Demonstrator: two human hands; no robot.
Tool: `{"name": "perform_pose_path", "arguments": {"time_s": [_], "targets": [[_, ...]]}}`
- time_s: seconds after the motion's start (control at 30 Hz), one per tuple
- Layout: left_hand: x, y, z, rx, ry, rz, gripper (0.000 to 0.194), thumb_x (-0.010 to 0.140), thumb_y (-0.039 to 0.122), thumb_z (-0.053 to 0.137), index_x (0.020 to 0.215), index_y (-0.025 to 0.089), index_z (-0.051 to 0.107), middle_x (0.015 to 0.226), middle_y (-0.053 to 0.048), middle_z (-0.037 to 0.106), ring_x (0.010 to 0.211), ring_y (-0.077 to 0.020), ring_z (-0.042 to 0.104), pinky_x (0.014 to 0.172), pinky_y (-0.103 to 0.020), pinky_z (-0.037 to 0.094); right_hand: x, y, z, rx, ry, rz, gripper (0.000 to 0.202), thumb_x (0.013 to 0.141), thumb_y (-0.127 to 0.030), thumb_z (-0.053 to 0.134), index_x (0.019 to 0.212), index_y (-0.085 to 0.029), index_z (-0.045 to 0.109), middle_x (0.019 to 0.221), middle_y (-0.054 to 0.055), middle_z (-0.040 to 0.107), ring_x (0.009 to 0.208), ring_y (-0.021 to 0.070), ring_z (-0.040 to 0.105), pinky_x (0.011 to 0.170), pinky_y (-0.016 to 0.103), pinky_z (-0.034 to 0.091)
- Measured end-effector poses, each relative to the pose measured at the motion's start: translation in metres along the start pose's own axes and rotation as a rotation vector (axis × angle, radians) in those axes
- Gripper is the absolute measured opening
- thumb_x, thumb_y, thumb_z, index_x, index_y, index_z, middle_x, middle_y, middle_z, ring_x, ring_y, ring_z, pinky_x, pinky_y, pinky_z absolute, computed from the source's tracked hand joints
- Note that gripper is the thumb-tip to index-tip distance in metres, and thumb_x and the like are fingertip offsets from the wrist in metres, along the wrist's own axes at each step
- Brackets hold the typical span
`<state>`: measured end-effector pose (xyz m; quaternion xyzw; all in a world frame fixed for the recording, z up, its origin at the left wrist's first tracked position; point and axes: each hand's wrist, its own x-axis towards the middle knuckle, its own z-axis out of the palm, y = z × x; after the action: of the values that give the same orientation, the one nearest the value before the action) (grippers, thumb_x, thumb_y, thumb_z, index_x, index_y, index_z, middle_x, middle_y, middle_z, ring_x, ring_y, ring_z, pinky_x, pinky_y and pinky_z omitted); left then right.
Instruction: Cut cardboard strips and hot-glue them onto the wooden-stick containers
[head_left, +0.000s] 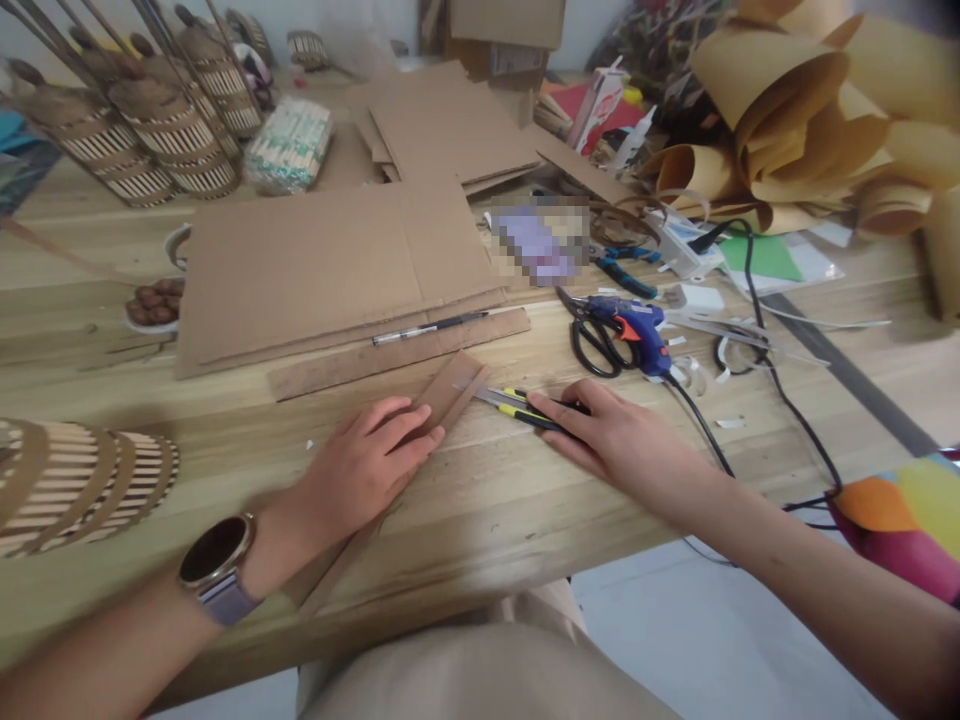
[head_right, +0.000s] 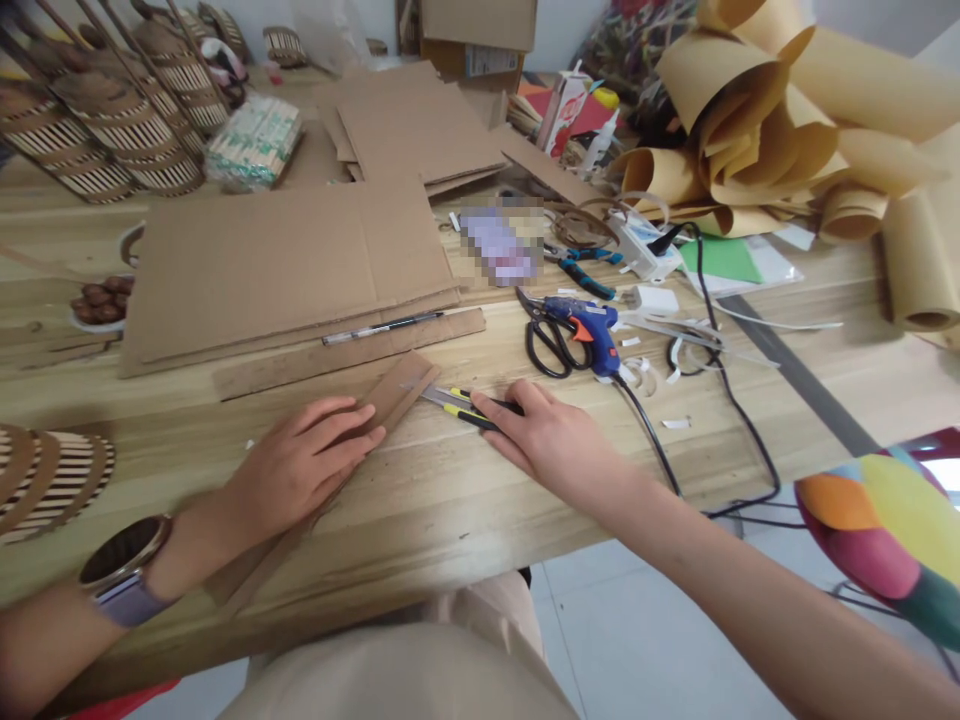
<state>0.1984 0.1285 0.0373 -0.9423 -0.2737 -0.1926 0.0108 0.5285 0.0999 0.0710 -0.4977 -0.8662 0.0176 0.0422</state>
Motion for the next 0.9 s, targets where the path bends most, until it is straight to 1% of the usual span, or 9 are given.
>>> {"name": "perform_pose_path", "arguments": {"time_s": [0.13, 0.23, 0.37, 0.47, 0.63, 0.73, 0.8, 0.87, 0.9], "targets": [[0.001, 0.0, -0.001, 0.022, 0.018, 0.002, 0.034, 0.104, 0.019, 0.042, 0.125, 0.018, 0.068, 0.126, -0.009, 0.07, 0.121, -0.0299, 0.052, 0.092, -0.047, 0.056, -0.004, -0.005, 0.002, -0.019, 0.011, -0.018, 0.046, 0.105, -0.041, 0.039, 0.14, -0.02, 0.06, 0.107, 0.013, 0.063, 0.084, 0.0217, 0.068, 0.07, 0.033, 0.058], [0.001, 0.001, -0.001, 0.017, 0.019, -0.005, 0.033, 0.104, 0.019, 0.042, 0.125, 0.019, 0.069, 0.126, -0.009, 0.07, 0.121, -0.0299, 0.051, 0.093, -0.047, 0.055, -0.009, -0.008, 0.004, -0.067, 0.028, -0.017, 0.046, 0.105, -0.041, 0.039, 0.139, -0.019, 0.061, 0.108, 0.013, 0.063, 0.082, 0.0209, 0.068, 0.065, 0.032, 0.057], [0.0, 0.001, 0.0, 0.015, 0.011, -0.007, 0.033, 0.104, 0.02, 0.043, 0.125, 0.018, 0.069, 0.126, -0.009, 0.07, 0.122, -0.0305, 0.05, 0.095, -0.047, 0.054, -0.004, -0.013, 0.003, -0.091, 0.03, -0.028, 0.045, 0.105, -0.041, 0.04, 0.138, -0.02, 0.062, 0.105, 0.012, 0.063, 0.08, 0.0202, 0.068, 0.062, 0.03, 0.055], [0.0, 0.001, 0.0, 0.039, 0.012, -0.016, 0.034, 0.104, 0.021, 0.043, 0.125, 0.02, 0.069, 0.127, -0.008, 0.07, 0.121, -0.0307, 0.05, 0.093, -0.047, 0.054, -0.003, -0.018, 0.003, -0.079, 0.047, -0.048, 0.046, 0.106, -0.04, 0.039, 0.138, -0.018, 0.062, 0.104, 0.012, 0.062, 0.079, 0.0198, 0.068, 0.061, 0.03, 0.054], [0.0, 0.002, 0.0, 0.056, 0.015, -0.034, 0.034, 0.105, 0.023, 0.041, 0.123, 0.023, 0.07, 0.127, -0.007, 0.069, 0.122, -0.0294, 0.049, 0.093, -0.045, 0.054, -0.012, -0.024, 0.004, -0.13, 0.076, -0.068, 0.048, 0.107, -0.041, 0.033, 0.136, -0.017, 0.063, 0.097, 0.01, 0.062, 0.074, 0.0181, 0.067, 0.053, 0.027, 0.051], [-0.002, 0.003, 0.002, 0.054, 0.033, -0.042, 0.033, 0.105, 0.024, 0.042, 0.121, 0.023, 0.07, 0.13, -0.009, 0.066, 0.123, -0.0294, 0.049, 0.097, -0.045, 0.052, -0.009, -0.029, 0.002, -0.125, 0.052, -0.07, 0.046, 0.106, -0.04, 0.037, 0.137, -0.018, 0.062, 0.099, 0.01, 0.062, 0.075, 0.0183, 0.067, 0.054, 0.027, 0.051], [-0.002, 0.0, 0.003, 0.041, 0.042, -0.049, 0.031, 0.104, 0.025, 0.044, 0.122, 0.022, 0.069, 0.137, -0.011, 0.061, 0.127, -0.0297, 0.048, 0.102, -0.047, 0.05, -0.003, -0.032, 0.001, -0.108, 0.035, -0.068, 0.044, 0.105, -0.039, 0.04, 0.138, -0.018, 0.062, 0.099, 0.01, 0.062, 0.076, 0.0191, 0.067, 0.056, 0.028, 0.053], [0.001, -0.007, 0.003, -0.01, 0.007, -0.003, 0.034, 0.105, 0.026, 0.043, 0.132, 0.02, 0.063, 0.148, -0.012, 0.054, 0.137, -0.0299, 0.042, 0.112, -0.048, 0.043, 0.0, -0.034, 0.002, -0.095, 0.033, -0.058, 0.043, 0.104, -0.038, 0.043, 0.137, -0.017, 0.062, 0.099, 0.01, 0.062, 0.077, 0.0195, 0.068, 0.058, 0.029, 0.054], [0.005, -0.013, 0.002, -0.053, -0.041, 0.038, 0.039, 0.106, 0.027, 0.042, 0.14, 0.018, 0.057, 0.153, -0.012, 0.05, 0.143, -0.0293, 0.037, 0.117, -0.048, 0.038, 0.001, -0.035, 0.002, -0.092, 0.035, -0.053, 0.043, 0.104, -0.038, 0.043, 0.137, -0.017, 0.062, 0.099, 0.01, 0.062, 0.077, 0.0196, 0.068, 0.058, 0.029, 0.054]]}}
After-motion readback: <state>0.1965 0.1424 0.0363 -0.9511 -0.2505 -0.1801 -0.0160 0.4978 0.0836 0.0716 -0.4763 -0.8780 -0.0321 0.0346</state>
